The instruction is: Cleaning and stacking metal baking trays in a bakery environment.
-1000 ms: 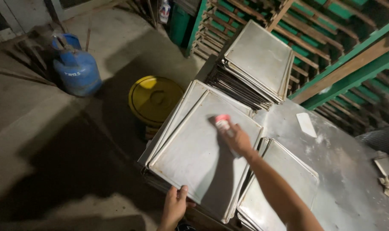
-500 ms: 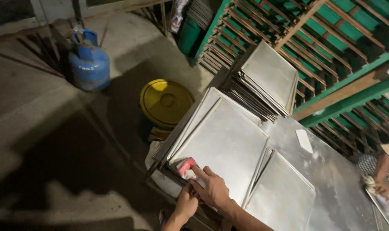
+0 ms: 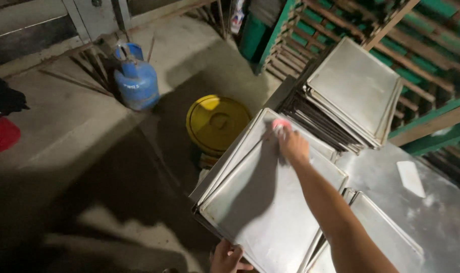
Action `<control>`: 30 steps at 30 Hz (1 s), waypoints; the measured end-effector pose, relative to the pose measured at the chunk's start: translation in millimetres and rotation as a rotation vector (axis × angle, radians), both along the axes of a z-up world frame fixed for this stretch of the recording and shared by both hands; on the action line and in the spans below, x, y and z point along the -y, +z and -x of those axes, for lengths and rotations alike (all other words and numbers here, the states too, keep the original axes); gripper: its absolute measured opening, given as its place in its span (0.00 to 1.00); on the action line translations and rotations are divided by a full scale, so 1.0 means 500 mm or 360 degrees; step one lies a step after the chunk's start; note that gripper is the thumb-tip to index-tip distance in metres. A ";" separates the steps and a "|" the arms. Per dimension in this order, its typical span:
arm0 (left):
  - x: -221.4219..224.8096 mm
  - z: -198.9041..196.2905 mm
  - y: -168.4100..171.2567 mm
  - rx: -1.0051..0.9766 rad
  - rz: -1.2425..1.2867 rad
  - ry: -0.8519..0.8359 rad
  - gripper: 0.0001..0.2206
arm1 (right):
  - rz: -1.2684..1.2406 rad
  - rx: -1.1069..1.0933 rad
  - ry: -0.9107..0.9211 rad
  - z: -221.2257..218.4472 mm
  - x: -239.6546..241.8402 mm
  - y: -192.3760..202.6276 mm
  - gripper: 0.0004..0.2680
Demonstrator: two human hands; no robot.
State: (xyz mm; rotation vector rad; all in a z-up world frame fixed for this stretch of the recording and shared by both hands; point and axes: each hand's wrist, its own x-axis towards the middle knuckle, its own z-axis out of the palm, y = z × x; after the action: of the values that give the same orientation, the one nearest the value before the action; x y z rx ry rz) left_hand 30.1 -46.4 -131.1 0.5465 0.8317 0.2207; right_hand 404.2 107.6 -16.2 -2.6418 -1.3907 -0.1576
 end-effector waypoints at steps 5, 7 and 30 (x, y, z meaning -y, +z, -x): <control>-0.001 0.004 -0.004 -0.0022 -0.0056 0.0095 0.30 | 0.0167 -0.0058 -0.0183 -0.034 -0.074 0.042 0.16; -0.007 0.007 -0.001 -0.0054 -0.0060 0.0037 0.30 | 0.0200 -0.0015 -0.0149 -0.059 -0.075 0.010 0.16; -0.063 0.014 0.021 0.0448 -0.0569 -0.0334 0.17 | 0.0739 -0.0660 0.0348 0.574 0.186 0.141 0.21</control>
State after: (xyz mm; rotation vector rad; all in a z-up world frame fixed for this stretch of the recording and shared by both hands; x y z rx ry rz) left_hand 23.0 -14.7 -120.5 0.9099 0.4573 0.2483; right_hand 117.1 14.8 54.2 -2.5986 -1.6968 0.7795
